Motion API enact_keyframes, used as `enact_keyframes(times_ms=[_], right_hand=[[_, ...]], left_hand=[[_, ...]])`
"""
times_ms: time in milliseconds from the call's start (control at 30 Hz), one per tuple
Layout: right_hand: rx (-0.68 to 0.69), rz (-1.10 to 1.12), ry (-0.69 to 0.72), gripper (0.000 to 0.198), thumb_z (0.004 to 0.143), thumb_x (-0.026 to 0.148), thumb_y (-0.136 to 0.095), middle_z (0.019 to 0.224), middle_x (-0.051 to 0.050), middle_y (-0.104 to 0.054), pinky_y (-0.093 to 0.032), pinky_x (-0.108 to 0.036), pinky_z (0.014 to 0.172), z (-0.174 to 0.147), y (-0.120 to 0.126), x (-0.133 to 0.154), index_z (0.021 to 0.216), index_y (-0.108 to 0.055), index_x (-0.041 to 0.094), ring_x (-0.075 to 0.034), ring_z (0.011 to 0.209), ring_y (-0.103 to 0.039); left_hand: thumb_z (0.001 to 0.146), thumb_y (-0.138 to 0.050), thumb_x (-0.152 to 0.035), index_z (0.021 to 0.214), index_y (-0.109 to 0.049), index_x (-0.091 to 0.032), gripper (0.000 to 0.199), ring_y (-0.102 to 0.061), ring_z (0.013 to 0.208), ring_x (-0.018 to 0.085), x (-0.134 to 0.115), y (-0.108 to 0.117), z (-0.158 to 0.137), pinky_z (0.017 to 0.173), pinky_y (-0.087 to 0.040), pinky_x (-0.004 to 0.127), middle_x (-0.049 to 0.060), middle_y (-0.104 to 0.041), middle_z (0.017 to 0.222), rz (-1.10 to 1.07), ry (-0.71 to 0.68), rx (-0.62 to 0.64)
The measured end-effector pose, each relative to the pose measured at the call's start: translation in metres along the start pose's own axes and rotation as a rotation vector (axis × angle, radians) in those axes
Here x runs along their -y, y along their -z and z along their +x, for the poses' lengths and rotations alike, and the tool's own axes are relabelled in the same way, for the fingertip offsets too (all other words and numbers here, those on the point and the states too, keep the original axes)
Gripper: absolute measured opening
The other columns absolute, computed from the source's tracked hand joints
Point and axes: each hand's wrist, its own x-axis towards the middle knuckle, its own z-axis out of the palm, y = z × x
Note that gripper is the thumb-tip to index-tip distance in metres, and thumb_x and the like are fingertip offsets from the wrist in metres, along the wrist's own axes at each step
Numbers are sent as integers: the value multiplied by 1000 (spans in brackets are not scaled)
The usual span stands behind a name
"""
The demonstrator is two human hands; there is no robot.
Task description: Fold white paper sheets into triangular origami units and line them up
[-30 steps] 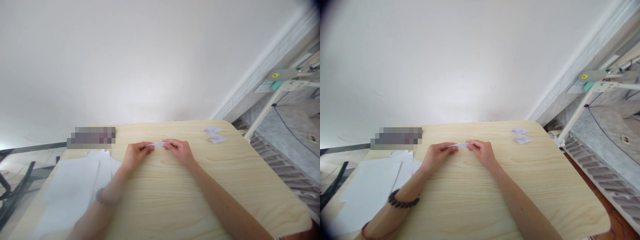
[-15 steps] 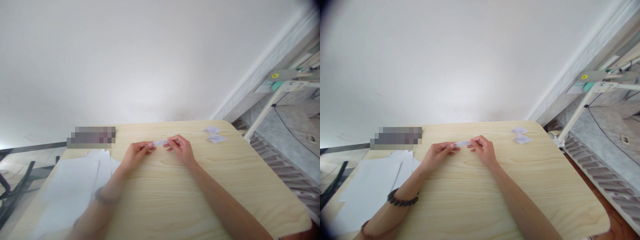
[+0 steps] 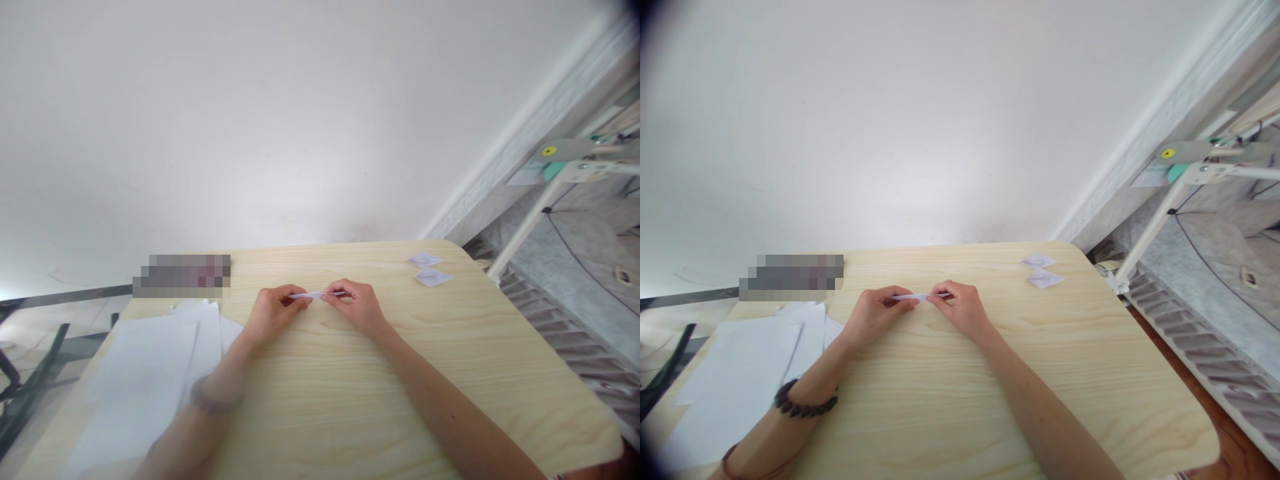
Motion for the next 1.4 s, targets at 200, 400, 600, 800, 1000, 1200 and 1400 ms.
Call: enact_keyframes(times_ms=[200,400,600,800,1000,1200,1400], right_hand=[[-60,-37,16,15,75,32,-58,82,-2,-67,-53,-29,70,0,0,-2,85,-62,22,-16,75,-63],[-6,-156,94,15,82,24,-48,86,-3,-65,-48,-29,76,1,0,1,88,-61,22,-16,80,-61],[24,-192,147,18,82,17,-45,90,-4,-64,-45,-31,80,1,-1,-1,92,-59,22,-16,86,-58],[31,-226,161,20,80,12,-44,90,-4,-63,-44,-32,81,2,-1,-3,92,-57,21,-17,87,-56],[23,-279,130,19,76,9,-46,86,-4,-61,-43,-31,79,2,-2,-4,87,-55,20,-17,85,-54],[63,-301,189,17,73,8,-49,89,-4,-62,-42,-33,82,1,-1,2,83,-56,20,-18,87,-54],[29,-327,181,13,78,14,-49,86,-4,-63,-43,-33,81,1,-2,4,83,-59,20,-18,86,-54]], left_hand=[[74,-55,-40,97,-62,-19,32,-62,70,16,4,-4,1,66,-50,24,3,-68,85,-49,-55,-80],[79,-49,-32,88,-62,-20,20,-60,71,14,8,-4,2,68,-48,24,2,-66,83,77,-116,-108],[81,-44,-30,91,-61,-21,21,-56,61,13,9,-2,2,64,-44,24,1,-65,77,249,-152,-130],[82,-42,-26,93,-61,-22,22,-55,64,13,8,-2,1,65,-44,24,1,-64,83,265,-210,-83],[82,-40,-15,93,-60,-21,24,-56,87,15,11,-3,4,76,-44,26,5,-59,98,228,-335,-17],[79,-43,-11,84,-60,-20,20,-55,89,16,11,-3,3,76,-45,26,6,-57,100,228,-345,24],[78,-44,-10,82,-61,-19,20,-55,86,15,10,-3,3,75,-45,26,6,-56,97,225,-352,20]])
